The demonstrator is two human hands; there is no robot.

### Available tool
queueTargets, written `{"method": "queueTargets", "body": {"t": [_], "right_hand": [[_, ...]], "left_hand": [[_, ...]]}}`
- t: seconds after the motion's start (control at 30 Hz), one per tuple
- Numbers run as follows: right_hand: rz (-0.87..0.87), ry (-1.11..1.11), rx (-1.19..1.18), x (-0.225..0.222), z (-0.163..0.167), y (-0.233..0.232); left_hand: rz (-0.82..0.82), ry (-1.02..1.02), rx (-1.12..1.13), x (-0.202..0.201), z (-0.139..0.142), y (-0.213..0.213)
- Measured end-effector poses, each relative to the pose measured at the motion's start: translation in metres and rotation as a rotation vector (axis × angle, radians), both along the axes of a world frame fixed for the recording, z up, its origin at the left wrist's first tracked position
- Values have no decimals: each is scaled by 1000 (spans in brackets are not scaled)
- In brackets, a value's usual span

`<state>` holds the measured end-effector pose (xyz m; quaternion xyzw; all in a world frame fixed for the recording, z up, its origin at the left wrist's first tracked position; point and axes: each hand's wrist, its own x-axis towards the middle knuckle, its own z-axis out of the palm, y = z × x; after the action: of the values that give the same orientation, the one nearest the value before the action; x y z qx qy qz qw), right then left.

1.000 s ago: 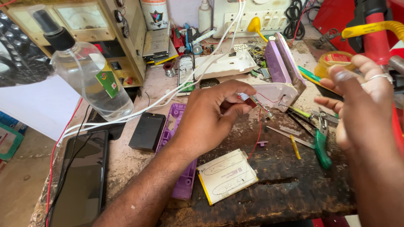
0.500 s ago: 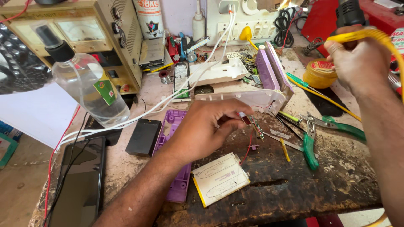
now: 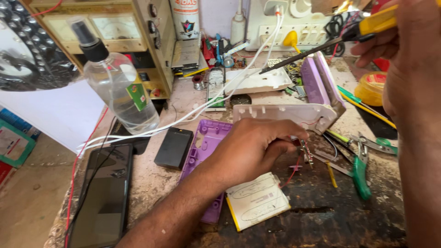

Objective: The person solders a wire onto a small circuit board using a soldering iron, then fits the board and battery into a purple LED lamp housing. They spray liquid onto the board, connect it to a bench power supply, and press the lamp's switch while handling the board to test it.

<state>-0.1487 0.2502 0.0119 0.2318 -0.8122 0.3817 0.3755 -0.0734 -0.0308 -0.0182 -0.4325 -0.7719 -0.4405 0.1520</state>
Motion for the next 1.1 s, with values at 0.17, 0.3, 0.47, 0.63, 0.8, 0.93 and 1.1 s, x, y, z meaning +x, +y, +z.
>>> {"method": "queueTargets", "body": {"t": [0.17, 0.3, 0.47, 0.63, 0.8, 0.93, 1.1], "right_hand": [[-18, -27, -107, -1, -9, 22], [-62, -92, -166, 4, -31, 63], [-73, -107, -168, -5, -45, 89], [-54, -97, -175, -9, -25, 66], [104, -144, -295, -5, -9, 13], [94, -47, -173, 9, -9, -10], [152, -109, -143, 4, -5, -31]], "left_hand": [[-43, -10, 21, -5, -1, -5], [-101, -52, -54, -4, -6, -2], [-93, 78, -150, 8, -7, 7], [-67, 121, -296, 23, -5, 15], [-12, 215, -361, 28, -3, 19], [-31, 223, -339, 31, -5, 22], [-55, 209, -306, 33, -5, 21]]}}
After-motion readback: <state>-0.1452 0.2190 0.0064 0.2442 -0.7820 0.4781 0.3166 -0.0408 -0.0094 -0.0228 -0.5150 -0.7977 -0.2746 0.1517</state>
